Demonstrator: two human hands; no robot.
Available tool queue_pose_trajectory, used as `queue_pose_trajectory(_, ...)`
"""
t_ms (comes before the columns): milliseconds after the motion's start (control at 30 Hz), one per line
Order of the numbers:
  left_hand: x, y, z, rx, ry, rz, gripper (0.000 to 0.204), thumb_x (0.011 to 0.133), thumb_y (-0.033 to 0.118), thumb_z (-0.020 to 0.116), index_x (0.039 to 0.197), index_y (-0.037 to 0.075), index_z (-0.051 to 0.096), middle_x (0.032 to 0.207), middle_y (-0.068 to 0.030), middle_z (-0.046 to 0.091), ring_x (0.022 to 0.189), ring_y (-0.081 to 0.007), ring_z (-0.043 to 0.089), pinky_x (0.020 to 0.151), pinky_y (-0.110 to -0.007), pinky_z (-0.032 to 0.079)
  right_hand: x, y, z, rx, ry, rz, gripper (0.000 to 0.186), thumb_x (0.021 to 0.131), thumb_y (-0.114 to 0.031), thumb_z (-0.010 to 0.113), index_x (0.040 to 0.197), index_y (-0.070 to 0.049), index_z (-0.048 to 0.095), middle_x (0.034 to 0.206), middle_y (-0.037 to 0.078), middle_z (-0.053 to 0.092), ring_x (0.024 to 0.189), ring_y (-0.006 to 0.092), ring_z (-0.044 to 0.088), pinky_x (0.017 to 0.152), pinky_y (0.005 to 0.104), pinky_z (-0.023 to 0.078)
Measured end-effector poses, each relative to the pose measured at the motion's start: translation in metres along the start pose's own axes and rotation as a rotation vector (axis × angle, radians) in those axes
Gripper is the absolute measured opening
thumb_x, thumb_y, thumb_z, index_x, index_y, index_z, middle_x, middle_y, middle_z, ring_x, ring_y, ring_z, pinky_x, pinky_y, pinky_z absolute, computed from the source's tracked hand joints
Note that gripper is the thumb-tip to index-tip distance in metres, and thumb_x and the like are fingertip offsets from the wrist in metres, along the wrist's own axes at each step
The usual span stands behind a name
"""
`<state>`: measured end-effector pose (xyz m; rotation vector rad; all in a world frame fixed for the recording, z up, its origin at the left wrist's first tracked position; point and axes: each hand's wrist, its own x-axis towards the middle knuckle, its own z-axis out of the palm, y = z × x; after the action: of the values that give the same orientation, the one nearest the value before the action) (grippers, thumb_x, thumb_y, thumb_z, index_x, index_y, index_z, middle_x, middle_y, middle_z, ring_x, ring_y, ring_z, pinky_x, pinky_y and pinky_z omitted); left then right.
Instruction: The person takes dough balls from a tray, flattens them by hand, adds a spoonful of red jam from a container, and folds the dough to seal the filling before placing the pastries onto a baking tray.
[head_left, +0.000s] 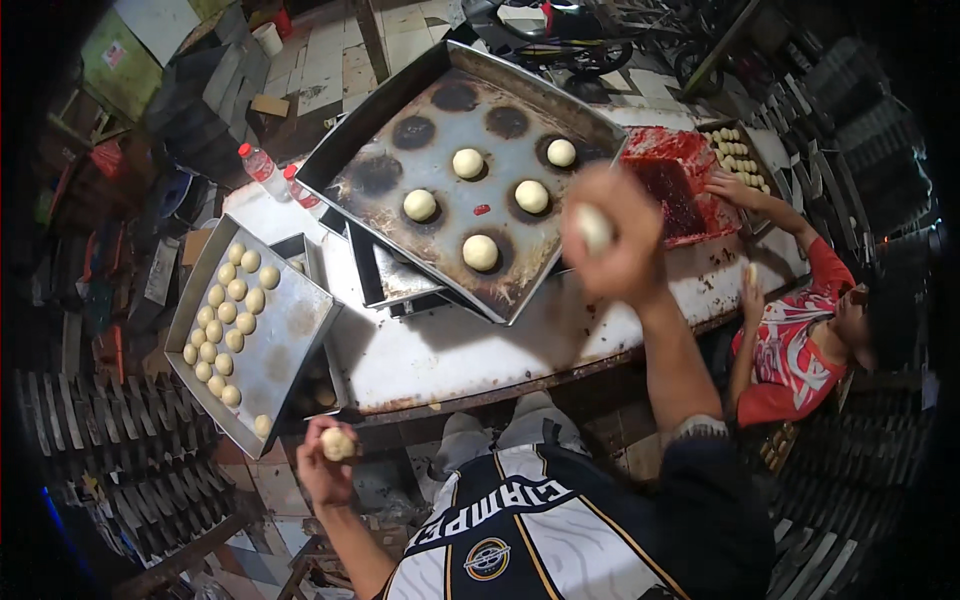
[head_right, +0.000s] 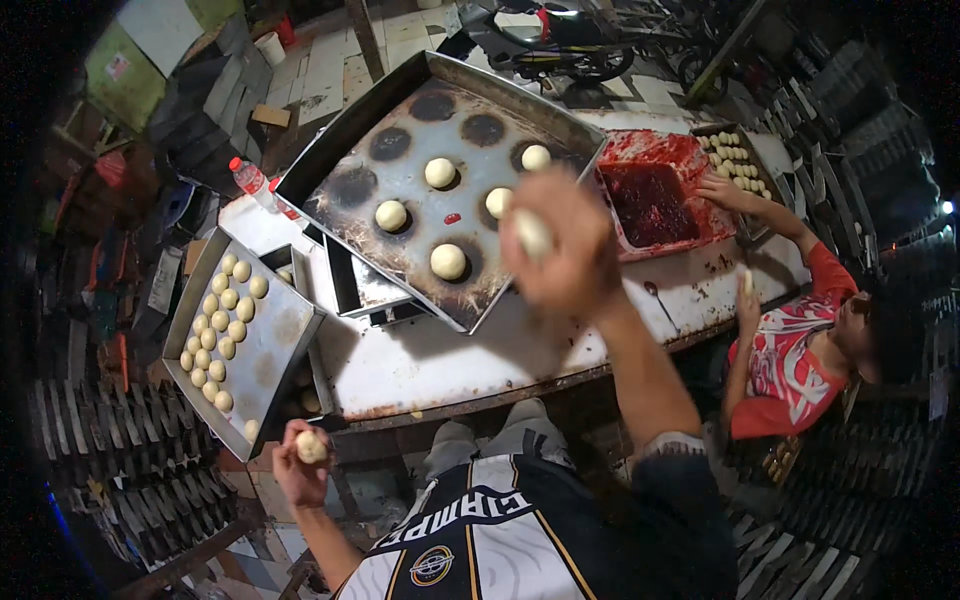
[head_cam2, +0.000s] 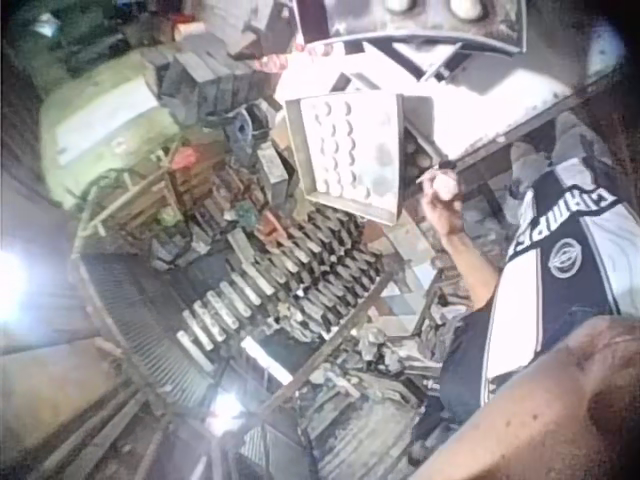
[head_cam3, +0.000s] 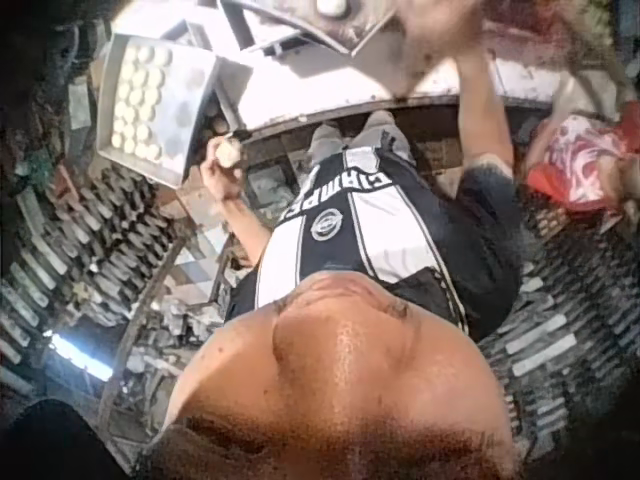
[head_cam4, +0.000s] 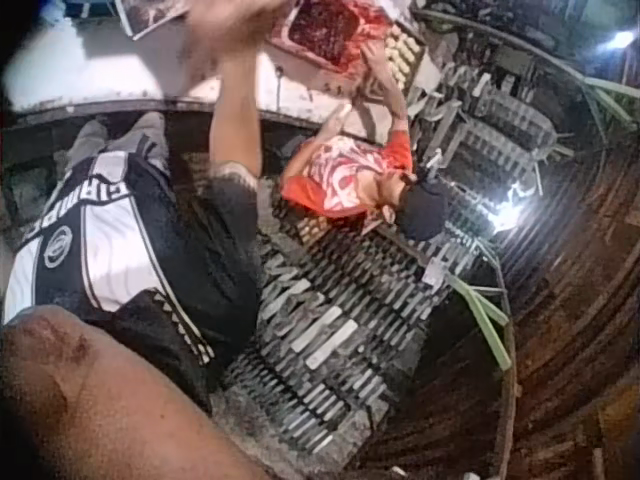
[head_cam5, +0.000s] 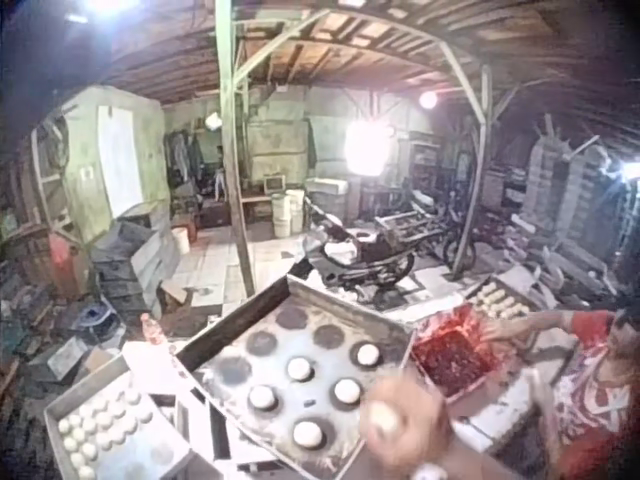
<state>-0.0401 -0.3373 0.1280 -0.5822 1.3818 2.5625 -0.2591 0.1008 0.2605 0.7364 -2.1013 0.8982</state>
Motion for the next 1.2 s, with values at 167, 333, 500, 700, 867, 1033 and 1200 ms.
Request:
queue_pose_trajectory(167, -0.004, -0.028, 0.120, 0.330, -0.638, 0.092, 0.029, 0.086, 0.026, 0.082, 0.098, 0.005, 0.068, 0.085, -0.0095, 0.068, 0.075, -0.0191, 0.063, 0.068, -0.035, 0.049, 0.066, 0.186, 0.069, -0.128, -0.118, 0.097, 0.024, 0.091, -0.024, 0.071, 0.107, -0.006, 0.071, 0.096, 0.017, 0.072, 0.098, 0.0385, 0.069, 0.085, 0.0461, 0.055)
queue_pose_trajectory(333, -0.030, -0.005, 0.285, 0.124, -1.563, 0.270, 0.021, 0.098, 0.019, 0.073, 0.104, -0.001, 0.069, 0.102, -0.0148, 0.068, 0.092, -0.0324, 0.065, 0.082, -0.043, 0.050, 0.027, 0.159, 0.075, -0.112, 0.021, -0.079, 0.024, 0.098, -0.014, 0.061, 0.118, -0.003, 0.071, 0.112, 0.017, 0.072, 0.111, 0.0369, 0.066, 0.097, 0.0457, 0.051)
queue_pose_trajectory(500, -0.051, -0.013, 0.349, -0.067, -1.701, 0.214, 0.024, 0.102, 0.022, 0.070, 0.105, 0.000, 0.077, 0.108, -0.0204, 0.071, 0.092, -0.0311, 0.066, 0.074, -0.042, 0.051, -0.079, 0.084, -0.010, 0.078, 0.218, 0.204, 0.017, 0.097, -0.002, 0.057, 0.108, 0.001, 0.070, 0.101, 0.016, 0.071, 0.098, 0.0339, 0.067, 0.089, 0.0414, 0.052)
queue_pose_trajectory(700, -0.062, -0.001, 0.339, 0.112, -1.754, 0.436, 0.012, 0.104, 0.013, 0.058, 0.098, 0.004, 0.063, 0.100, -0.0128, 0.064, 0.098, -0.0337, 0.063, 0.083, -0.045, 0.048, -0.189, 0.024, -0.030, 0.083, 0.063, 0.147, 0.025, 0.080, 0.009, 0.060, 0.102, 0.000, 0.070, 0.091, 0.016, 0.069, 0.082, 0.0352, 0.066, 0.075, 0.0418, 0.055)
queue_pose_trajectory(867, -0.081, -0.025, 0.326, -0.127, -1.231, 0.974, 0.017, 0.105, 0.023, 0.061, 0.096, 0.009, 0.065, 0.094, -0.0137, 0.071, 0.066, -0.0236, 0.059, 0.055, -0.039, 0.042, -0.257, -0.012, -0.040, 0.117, -0.180, 0.216, 0.029, 0.073, 0.010, 0.061, 0.099, 0.000, 0.072, 0.089, 0.017, 0.069, 0.082, 0.0371, 0.067, 0.073, 0.0433, 0.055)
queue_pose_trajectory(1033, -0.126, -0.015, 0.336, -0.606, -1.004, 0.235, 0.026, 0.098, 0.026, 0.073, 0.084, 0.005, 0.066, 0.074, -0.0097, 0.068, 0.066, -0.0246, 0.059, 0.059, -0.036, 0.040, -0.288, -0.041, -0.032, 0.046, -0.258, 0.267, 0.025, 0.076, 0.010, 0.060, 0.098, 0.001, 0.071, 0.088, 0.019, 0.068, 0.082, 0.0380, 0.066, 0.072, 0.0435, 0.054)
queue_pose_trajectory(1200, -0.136, -0.014, 0.334, -0.688, -1.318, 0.175, 0.027, 0.087, 0.024, 0.076, 0.093, 0.000, 0.066, 0.085, -0.0091, 0.066, 0.077, -0.0248, 0.068, 0.068, -0.033, 0.052, -0.291, -0.064, -0.011, 0.018, -0.177, 0.359, 0.022, 0.081, 0.010, 0.060, 0.099, 0.002, 0.071, 0.091, 0.019, 0.069, 0.084, 0.0373, 0.067, 0.075, 0.0419, 0.054)
